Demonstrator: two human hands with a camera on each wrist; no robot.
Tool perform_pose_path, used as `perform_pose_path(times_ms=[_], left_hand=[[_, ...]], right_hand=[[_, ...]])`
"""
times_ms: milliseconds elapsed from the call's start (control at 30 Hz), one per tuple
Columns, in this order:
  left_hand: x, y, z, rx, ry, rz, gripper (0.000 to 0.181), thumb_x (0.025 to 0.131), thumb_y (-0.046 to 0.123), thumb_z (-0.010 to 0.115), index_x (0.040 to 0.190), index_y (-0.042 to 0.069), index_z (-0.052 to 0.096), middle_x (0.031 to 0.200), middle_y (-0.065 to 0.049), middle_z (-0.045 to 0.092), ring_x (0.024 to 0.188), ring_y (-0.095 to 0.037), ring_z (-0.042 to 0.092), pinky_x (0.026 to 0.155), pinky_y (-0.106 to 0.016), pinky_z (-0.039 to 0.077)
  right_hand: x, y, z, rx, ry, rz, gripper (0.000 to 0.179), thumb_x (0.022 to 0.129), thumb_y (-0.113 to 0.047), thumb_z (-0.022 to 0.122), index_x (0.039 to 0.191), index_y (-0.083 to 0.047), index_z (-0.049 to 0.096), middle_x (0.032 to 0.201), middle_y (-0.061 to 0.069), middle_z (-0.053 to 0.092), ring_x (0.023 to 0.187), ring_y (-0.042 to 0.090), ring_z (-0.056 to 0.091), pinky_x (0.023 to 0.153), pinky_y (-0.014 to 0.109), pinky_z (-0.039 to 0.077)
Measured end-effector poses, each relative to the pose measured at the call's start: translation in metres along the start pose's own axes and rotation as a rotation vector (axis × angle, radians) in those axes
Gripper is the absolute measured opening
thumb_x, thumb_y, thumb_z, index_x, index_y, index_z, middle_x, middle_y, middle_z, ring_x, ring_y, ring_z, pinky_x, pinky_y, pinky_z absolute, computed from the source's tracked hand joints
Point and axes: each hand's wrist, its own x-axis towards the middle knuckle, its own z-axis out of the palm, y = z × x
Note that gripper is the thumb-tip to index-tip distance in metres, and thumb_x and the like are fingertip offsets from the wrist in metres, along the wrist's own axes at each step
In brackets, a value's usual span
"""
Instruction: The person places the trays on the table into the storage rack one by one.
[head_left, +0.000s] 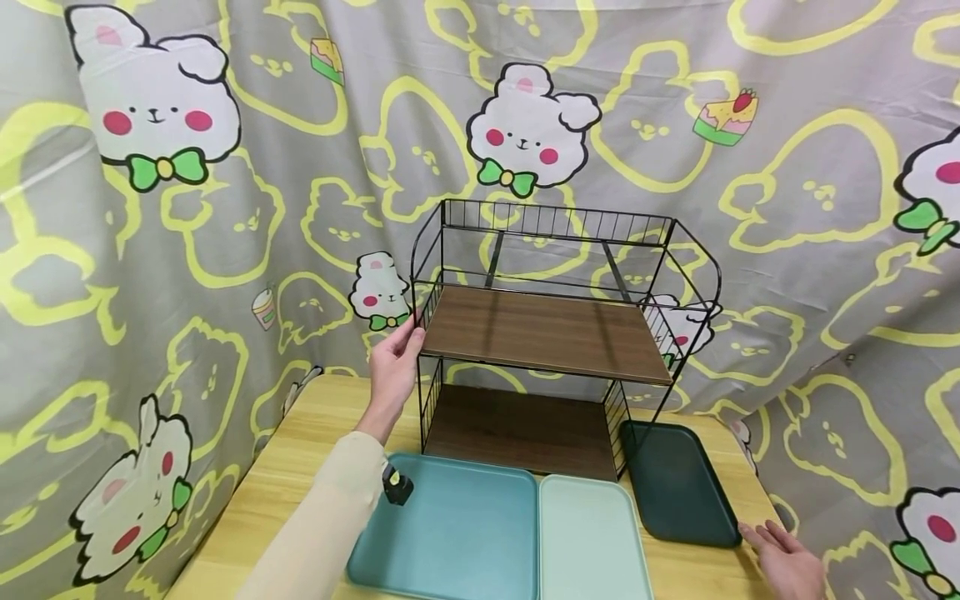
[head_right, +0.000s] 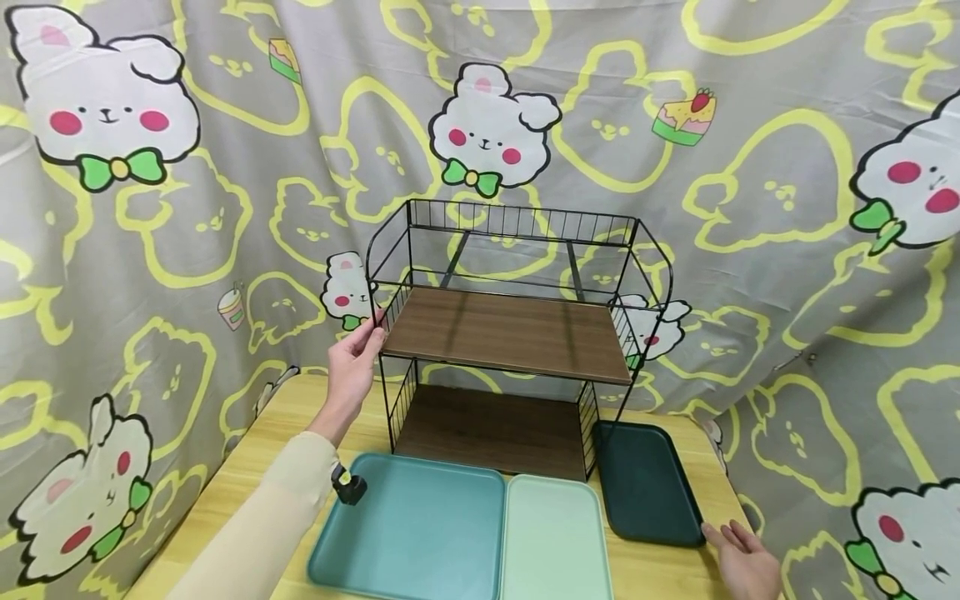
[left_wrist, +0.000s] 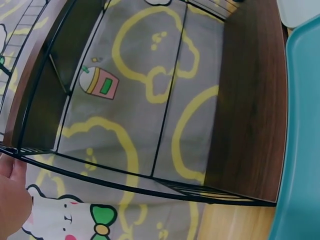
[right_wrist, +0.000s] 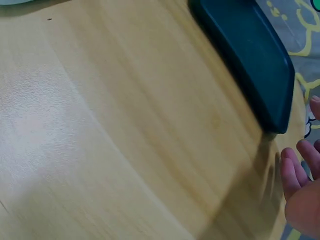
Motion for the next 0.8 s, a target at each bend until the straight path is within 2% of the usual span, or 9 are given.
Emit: perform_pose_path(times_ms=[33, 67, 100, 167, 233, 333, 467, 667, 800], left_hand=[[0.000, 0.000, 0.000, 0.007, -0.004, -0.002, 0.041, 0.107, 0.028, 0.065, 0.147, 0.020, 0.064, 0.147, -0.005, 0.067, 0.136, -0.020, 0.065, 0.115, -0.029, 0.051], [0.000, 0.001, 0.000, 0.010, -0.009, -0.002, 0.041, 0.108, 0.027, 0.065, 0.148, 0.020, 0.064, 0.147, -0.005, 0.066, 0.136, -0.020, 0.065, 0.114, -0.028, 0.052], [0.001, 0.002, 0.000, 0.013, -0.014, -0.002, 0.041, 0.108, 0.026, 0.065, 0.148, 0.019, 0.063, 0.148, -0.006, 0.066, 0.136, -0.021, 0.065, 0.113, -0.027, 0.052], [0.002, 0.004, -0.001, 0.022, -0.026, 0.001, 0.041, 0.108, 0.024, 0.064, 0.149, 0.017, 0.062, 0.149, -0.006, 0.065, 0.137, -0.022, 0.064, 0.112, -0.025, 0.052], [0.002, 0.006, -0.002, 0.035, -0.032, 0.001, 0.041, 0.109, 0.022, 0.063, 0.149, 0.016, 0.062, 0.150, -0.006, 0.064, 0.138, -0.022, 0.064, 0.112, -0.025, 0.052], [0.003, 0.008, -0.001, 0.066, -0.039, -0.004, 0.041, 0.109, 0.021, 0.063, 0.149, 0.017, 0.061, 0.149, -0.006, 0.064, 0.137, -0.023, 0.064, 0.111, -0.027, 0.053], [0.003, 0.009, -0.001, 0.094, -0.039, -0.010, 0.040, 0.108, 0.022, 0.064, 0.148, 0.018, 0.062, 0.148, -0.005, 0.064, 0.135, -0.024, 0.065, 0.112, -0.032, 0.054], [0.002, 0.007, -0.002, 0.101, -0.029, -0.013, 0.040, 0.108, 0.022, 0.064, 0.147, 0.020, 0.063, 0.148, -0.004, 0.064, 0.134, -0.023, 0.066, 0.115, -0.038, 0.052], [0.003, 0.005, -0.002, 0.095, -0.036, -0.015, 0.041, 0.108, 0.023, 0.064, 0.148, 0.018, 0.062, 0.149, -0.004, 0.064, 0.136, -0.022, 0.064, 0.115, -0.037, 0.052]], right_hand=[[0.000, 0.002, 0.000, 0.007, -0.026, 0.002, 0.095, 0.097, -0.055, 0.071, 0.164, 0.002, 0.034, 0.102, -0.005, 0.084, 0.097, 0.001, 0.073, 0.130, 0.054, 0.026], [0.001, 0.004, 0.001, 0.004, -0.032, 0.007, 0.094, 0.098, -0.057, 0.069, 0.164, 0.000, 0.034, 0.123, -0.001, 0.081, 0.121, 0.010, 0.071, 0.131, 0.053, 0.026], [0.001, 0.006, 0.003, 0.006, -0.036, 0.010, 0.092, 0.099, -0.057, 0.066, 0.164, 0.000, 0.033, 0.141, 0.004, 0.070, 0.142, 0.020, 0.060, 0.132, 0.052, 0.024], [0.001, 0.007, 0.007, -0.004, -0.023, 0.007, 0.088, 0.101, -0.054, 0.064, 0.164, -0.001, 0.035, 0.152, 0.010, 0.051, 0.158, 0.038, 0.029, 0.131, 0.051, 0.026], [0.002, 0.008, 0.010, 0.000, 0.000, 0.005, 0.083, 0.101, -0.049, 0.067, 0.163, -0.002, 0.038, 0.148, 0.012, 0.054, 0.156, 0.035, 0.038, 0.130, 0.051, 0.029], [0.002, 0.008, 0.014, -0.060, 0.083, -0.025, 0.074, 0.099, -0.036, 0.073, 0.155, 0.005, 0.048, 0.131, 0.020, 0.066, 0.146, 0.042, 0.049, 0.124, 0.058, 0.035], [0.003, 0.009, 0.018, -0.097, 0.098, -0.039, 0.070, 0.099, -0.034, 0.073, 0.154, 0.004, 0.050, 0.125, 0.019, 0.071, 0.148, 0.046, 0.044, 0.125, 0.061, 0.032], [0.006, 0.014, 0.027, -0.165, 0.140, -0.127, 0.062, 0.098, -0.031, 0.075, 0.145, 0.006, 0.059, 0.088, 0.003, 0.084, 0.147, 0.047, 0.044, 0.126, 0.061, 0.027], [0.006, 0.015, 0.034, -0.182, 0.195, -0.154, 0.054, 0.098, -0.028, 0.075, 0.139, 0.006, 0.063, 0.091, 0.008, 0.083, 0.146, 0.048, 0.043, 0.124, 0.061, 0.028]])
